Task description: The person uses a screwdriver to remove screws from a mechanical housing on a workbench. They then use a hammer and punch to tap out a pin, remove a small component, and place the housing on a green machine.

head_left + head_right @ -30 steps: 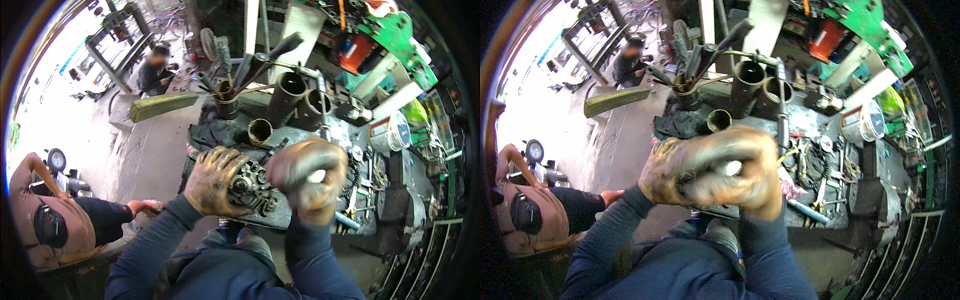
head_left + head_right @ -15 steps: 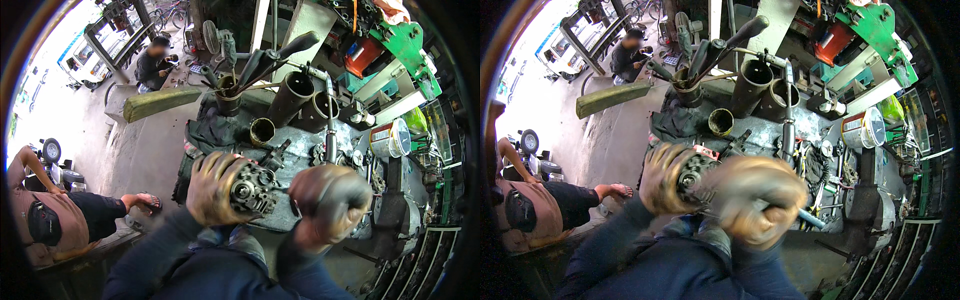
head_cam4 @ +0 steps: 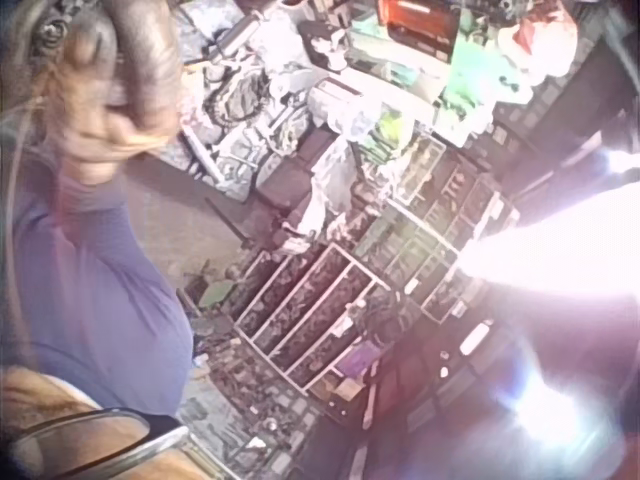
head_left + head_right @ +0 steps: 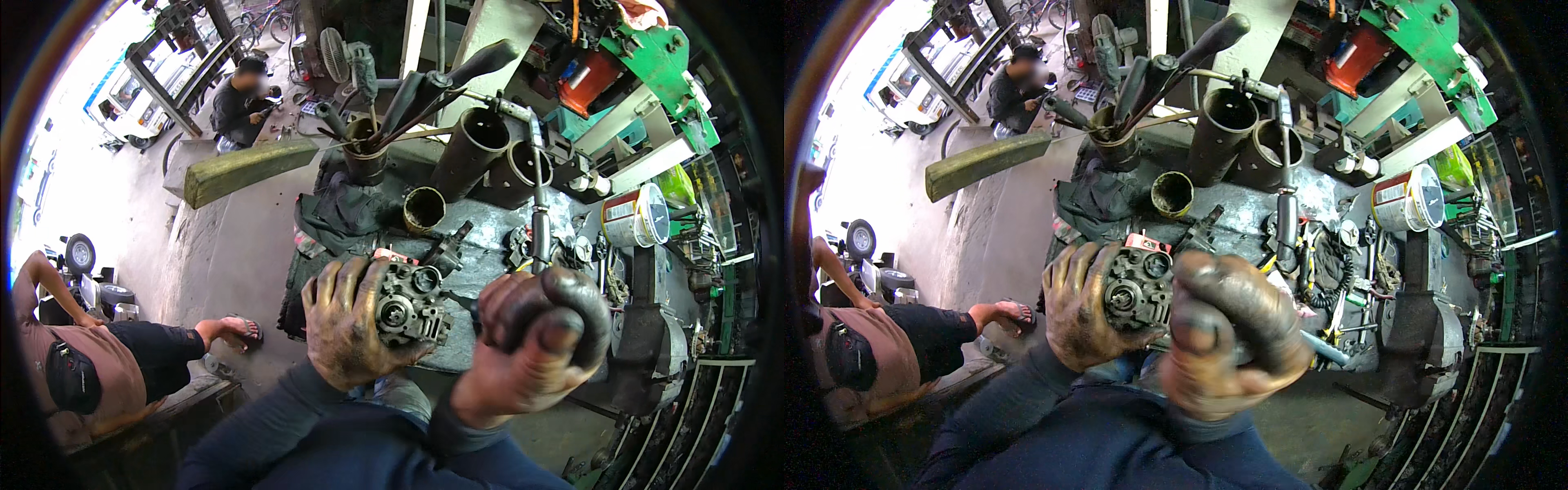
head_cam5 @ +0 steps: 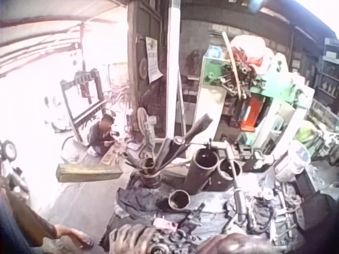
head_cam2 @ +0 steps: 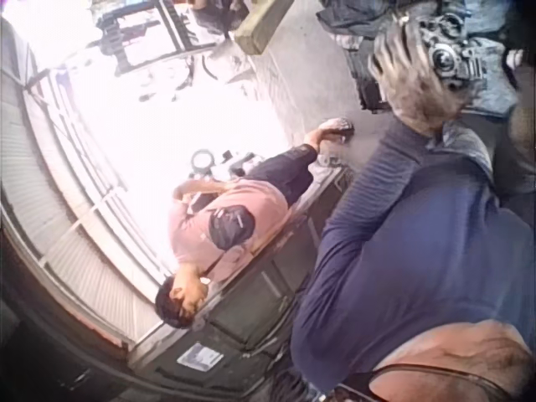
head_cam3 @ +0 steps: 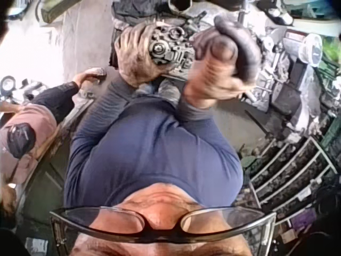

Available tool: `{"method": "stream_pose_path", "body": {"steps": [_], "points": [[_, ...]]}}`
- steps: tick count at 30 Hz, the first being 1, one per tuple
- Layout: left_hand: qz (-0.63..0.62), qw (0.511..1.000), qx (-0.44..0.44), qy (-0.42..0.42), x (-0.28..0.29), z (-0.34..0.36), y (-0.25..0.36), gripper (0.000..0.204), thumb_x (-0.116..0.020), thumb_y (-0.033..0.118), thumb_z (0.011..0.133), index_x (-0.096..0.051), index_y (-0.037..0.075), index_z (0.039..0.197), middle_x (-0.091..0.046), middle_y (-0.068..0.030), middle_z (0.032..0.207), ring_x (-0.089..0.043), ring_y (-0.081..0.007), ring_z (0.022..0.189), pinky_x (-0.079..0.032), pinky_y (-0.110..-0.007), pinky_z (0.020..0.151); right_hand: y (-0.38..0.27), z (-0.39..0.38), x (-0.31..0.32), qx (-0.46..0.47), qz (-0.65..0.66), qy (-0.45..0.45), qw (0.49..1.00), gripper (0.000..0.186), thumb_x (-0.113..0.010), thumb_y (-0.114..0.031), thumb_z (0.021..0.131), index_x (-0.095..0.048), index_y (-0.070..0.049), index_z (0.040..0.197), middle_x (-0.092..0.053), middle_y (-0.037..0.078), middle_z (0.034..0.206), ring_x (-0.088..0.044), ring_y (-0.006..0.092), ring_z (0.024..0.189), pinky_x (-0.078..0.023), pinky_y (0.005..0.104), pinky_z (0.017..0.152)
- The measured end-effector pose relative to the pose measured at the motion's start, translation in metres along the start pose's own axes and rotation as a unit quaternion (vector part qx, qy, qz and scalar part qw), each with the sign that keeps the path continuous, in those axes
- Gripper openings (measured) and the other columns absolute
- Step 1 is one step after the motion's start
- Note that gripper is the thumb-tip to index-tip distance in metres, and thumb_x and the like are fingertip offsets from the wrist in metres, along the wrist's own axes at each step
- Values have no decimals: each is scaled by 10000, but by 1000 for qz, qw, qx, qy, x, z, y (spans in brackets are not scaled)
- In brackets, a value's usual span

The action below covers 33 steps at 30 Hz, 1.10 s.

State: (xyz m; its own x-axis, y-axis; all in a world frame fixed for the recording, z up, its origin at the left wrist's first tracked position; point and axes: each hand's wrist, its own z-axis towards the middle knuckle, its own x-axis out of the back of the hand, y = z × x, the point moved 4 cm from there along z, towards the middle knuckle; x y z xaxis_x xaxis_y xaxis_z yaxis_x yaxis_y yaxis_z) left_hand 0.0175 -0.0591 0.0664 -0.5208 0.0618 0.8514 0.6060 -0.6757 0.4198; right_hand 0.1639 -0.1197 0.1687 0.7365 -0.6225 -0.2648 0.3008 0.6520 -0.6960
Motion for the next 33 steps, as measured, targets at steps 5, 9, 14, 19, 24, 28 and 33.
{"method": "stream_pose_path", "body": {"steps": [5,9,14,19,24,28,33], "points": [[-59,986,-138,-78,-1,14,-22,1150,-889,741,574,-584,86,1469,-607,-143,1377,-531,-376,1324,-387,-567,1113,12,22,-4,-119,94,-200,968,477,-887,-427,867,-732,17,788,-676,150,768,-638,232,694,-489,351,630],[-85,954,-253,-140,-7,34,-39,1160,-900,731,553,-587,97,1473,-612,-149,1392,-540,-383,1320,-381,-566,1132,28,30,4,-201,510,-537,641,439,-848,-348,939,-724,49,796,-612,142,627,-560,223,451,-406,355,415],[-38,997,-51,-41,-1,11,-11,1162,-905,721,534,-595,110,1472,-628,-139,1353,-560,-386,1290,-390,-567,1104,6,-1,15,7,80,-48,996,448,-708,-420,1046,-700,28,1060,-518,40,570,-402,136,404,-314,311,404],[-82,985,-116,-97,-2,15,-24,1156,-918,694,535,-586,134,1491,-608,-119,1391,-525,-351,1344,-385,-553,1116,8,18,7,-144,52,-157,976,552,-777,-529,945,-686,11,871,-575,94,634,-538,191,497,-381,335,445],[-114,947,-236,-188,-10,39,-43,1162,-904,688,563,-564,146,1533,-615,-141,1443,-528,-377,1374,-373,-584,1144,26,27,3,-270,459,-523,666,465,-908,-328,882,-651,37,750,-586,140,628,-538,252,434,-314,373,399],[-114,957,-200,-174,-7,37,-32,1139,-912,686,540,-604,130,1486,-625,-139,1425,-535,-371,1369,-386,-573,1121,20,21,8,-184,417,-385,803,423,-826,-278,967,-640,46,768,-564,114,573,-508,202,393,-322,334,356],[-111,974,-155,-125,-2,34,-28,1060,-916,666,550,-649,117,1417,-620,-116,1396,-540,-360,1339,-395,-553,1082,13,19,12,-138,330,-314,880,355,-795,-135,945,-564,6,715,-524,102,525,-444,180,358,-301,322,348]]}}
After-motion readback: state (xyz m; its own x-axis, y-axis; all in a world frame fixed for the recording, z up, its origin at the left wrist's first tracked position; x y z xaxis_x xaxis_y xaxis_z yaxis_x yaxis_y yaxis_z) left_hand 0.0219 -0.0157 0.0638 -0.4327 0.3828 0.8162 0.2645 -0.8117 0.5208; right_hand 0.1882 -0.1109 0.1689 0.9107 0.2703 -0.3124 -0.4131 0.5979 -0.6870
